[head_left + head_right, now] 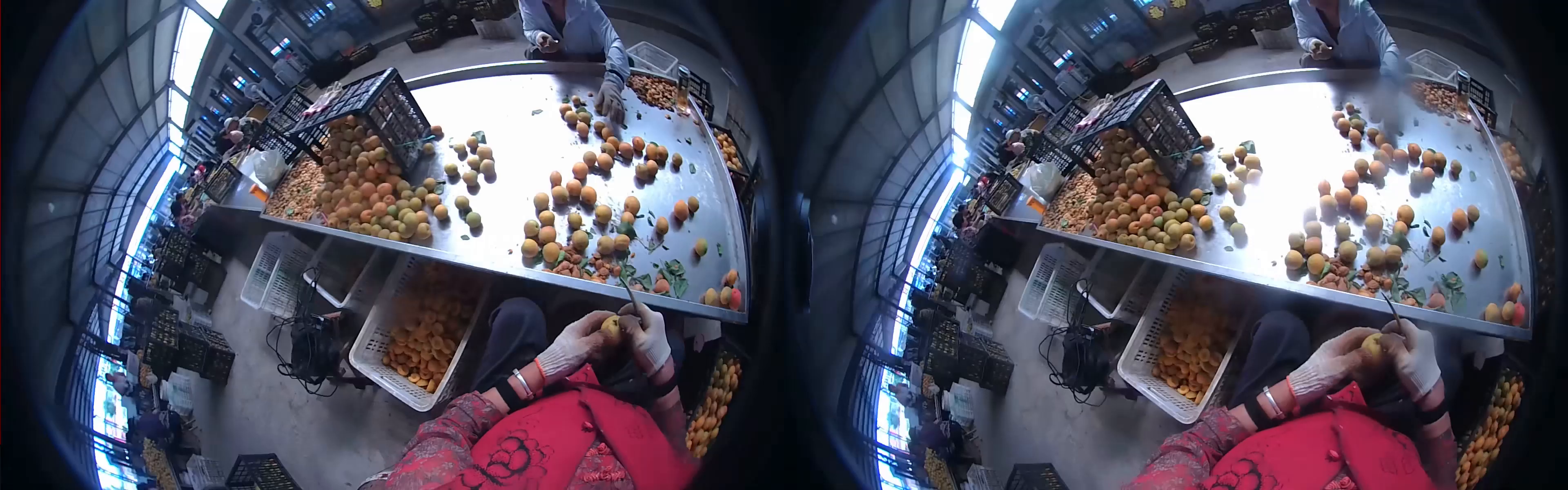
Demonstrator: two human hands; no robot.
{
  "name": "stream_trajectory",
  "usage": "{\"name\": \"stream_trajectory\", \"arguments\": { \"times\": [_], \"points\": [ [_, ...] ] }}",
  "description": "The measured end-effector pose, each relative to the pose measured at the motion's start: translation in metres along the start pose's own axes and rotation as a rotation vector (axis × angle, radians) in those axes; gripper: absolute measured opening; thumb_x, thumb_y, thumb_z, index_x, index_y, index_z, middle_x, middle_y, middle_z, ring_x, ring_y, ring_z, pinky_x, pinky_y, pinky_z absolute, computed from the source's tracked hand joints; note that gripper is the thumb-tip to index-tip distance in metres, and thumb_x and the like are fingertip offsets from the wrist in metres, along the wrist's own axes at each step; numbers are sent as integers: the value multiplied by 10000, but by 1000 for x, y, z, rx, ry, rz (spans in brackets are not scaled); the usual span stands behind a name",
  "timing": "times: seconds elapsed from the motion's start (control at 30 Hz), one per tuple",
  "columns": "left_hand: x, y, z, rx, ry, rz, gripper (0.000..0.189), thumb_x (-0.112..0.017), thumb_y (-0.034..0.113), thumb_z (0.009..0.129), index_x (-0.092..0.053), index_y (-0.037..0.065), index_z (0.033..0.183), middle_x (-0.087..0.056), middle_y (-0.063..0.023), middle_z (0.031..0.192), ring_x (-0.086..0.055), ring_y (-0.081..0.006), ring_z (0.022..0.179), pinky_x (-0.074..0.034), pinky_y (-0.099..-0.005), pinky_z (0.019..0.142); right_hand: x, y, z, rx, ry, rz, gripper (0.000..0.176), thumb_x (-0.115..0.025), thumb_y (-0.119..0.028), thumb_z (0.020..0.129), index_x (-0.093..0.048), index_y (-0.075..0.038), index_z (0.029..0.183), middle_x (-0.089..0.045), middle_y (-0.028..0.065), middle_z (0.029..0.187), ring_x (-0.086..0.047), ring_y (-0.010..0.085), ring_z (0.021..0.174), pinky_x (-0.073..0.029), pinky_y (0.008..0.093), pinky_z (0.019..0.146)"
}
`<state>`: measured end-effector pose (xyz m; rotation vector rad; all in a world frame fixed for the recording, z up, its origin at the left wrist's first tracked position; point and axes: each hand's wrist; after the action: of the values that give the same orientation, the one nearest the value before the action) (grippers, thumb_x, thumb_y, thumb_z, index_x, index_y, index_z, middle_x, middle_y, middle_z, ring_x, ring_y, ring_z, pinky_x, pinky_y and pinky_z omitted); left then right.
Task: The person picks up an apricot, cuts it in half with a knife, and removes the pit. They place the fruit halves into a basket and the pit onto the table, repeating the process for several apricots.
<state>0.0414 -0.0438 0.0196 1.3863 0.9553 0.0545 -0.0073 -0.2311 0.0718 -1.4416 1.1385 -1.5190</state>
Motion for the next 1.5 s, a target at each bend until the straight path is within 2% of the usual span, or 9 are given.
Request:
{"name": "stream_trajectory", "arguments": {
  "times": [0.1, 0.3, 0.63, 0.77, 0.87, 0.97, 1.17, 1.33, 1.5],
  "points": [
    [-1, 2, -16, -4, 51, -81, 463, -608, 264, 931, -463, 49, 1314, -566, -14, 1113, -541, -67, 925, -459, -207, 779, -16, -8, -5, 106, 31, -68, 202, -638, -133, 808, -614, 39, 909, -636, 154, 697, -630, 191, 655, -489, 309, 624],
    [-10, 12, -30, -65, 85, -24, 519, -684, 115, 848, -460, 39, 1311, -562, -60, 1201, -549, -136, 1068, -461, -263, 905, -29, -18, -15, 117, -26, 9, 246, -657, -139, 751, -602, 41, 909, -623, 135, 701, -607, 145, 672, -493, 289, 631],
    [-30, 31, -41, -188, 74, 335, 540, -668, 30, 724, -501, 24, 1238, -564, -48, 1090, -526, -133, 1043, -433, -262, 921, -39, -1, -30, 130, 154, 117, 126, -514, -95, 874, -550, 25, 860, -562, 86, 700, -519, 109, 649, -437, 290, 591],
    [-30, 18, -24, -114, 5, 3, 557, -702, 0, 780, -481, 24, 1290, -567, -70, 1169, -536, -142, 1088, -452, -281, 934, -23, -10, -39, 431, 284, -134, 82, -525, -63, 871, -572, 3, 884, -571, 81, 633, -559, 168, 548, -440, 306, 529],
    [-43, 31, -24, -113, -18, 25, 619, -723, -43, 747, -478, 30, 1311, -532, -59, 1223, -524, -147, 1120, -439, -282, 969, -10, -24, -36, 79, 353, 200, 77, -587, -75, 888, -579, -2, 911, -557, 12, 619, -538, 60, 567, -423, 234, 510],
    [-53, 37, -28, -91, 48, -29, 661, -713, -81, 734, -447, 26, 1330, -534, -90, 1186, -570, -184, 1069, -484, -312, 937, 7, -27, -40, -166, 384, 498, 104, -576, -148, 911, -562, -45, 903, -509, 2, 566, -465, 72, 462, -368, 230, 433],
    [-49, 35, -26, -129, 115, -60, 648, -669, -98, 757, -423, 27, 1344, -552, -108, 1143, -607, -222, 1024, -517, -327, 893, -2, -4, -62, -186, 305, 931, 224, -508, -239, 965, -520, -22, 1016, -442, 21, 562, -423, 121, 443, -347, 254, 415],
    [-44, 37, -27, -24, 190, -46, 646, -663, -101, 755, -425, 41, 1339, -574, -113, 1115, -629, -225, 990, -527, -327, 869, -11, -12, -90, -305, -63, 748, 352, -425, -347, 1008, -504, -15, 1094, -538, 56, 634, -486, 113, 504, -410, 237, 484],
    [-44, 34, -28, -15, 200, -7, 593, -646, -79, 767, -444, 35, 1313, -590, -112, 1101, -635, -214, 976, -525, -319, 873, -5, -10, -90, -255, -18, 616, 352, -440, -367, 1009, -517, -29, 1069, -541, 31, 655, -510, 95, 540, -423, 224, 505]
  ]
}}
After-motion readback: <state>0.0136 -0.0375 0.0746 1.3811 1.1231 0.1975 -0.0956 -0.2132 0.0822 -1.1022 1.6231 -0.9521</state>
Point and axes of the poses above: each hand's wrist, its own z-axis towards the middle knuckle, its own x-axis out of the back of the hand, y = z × x
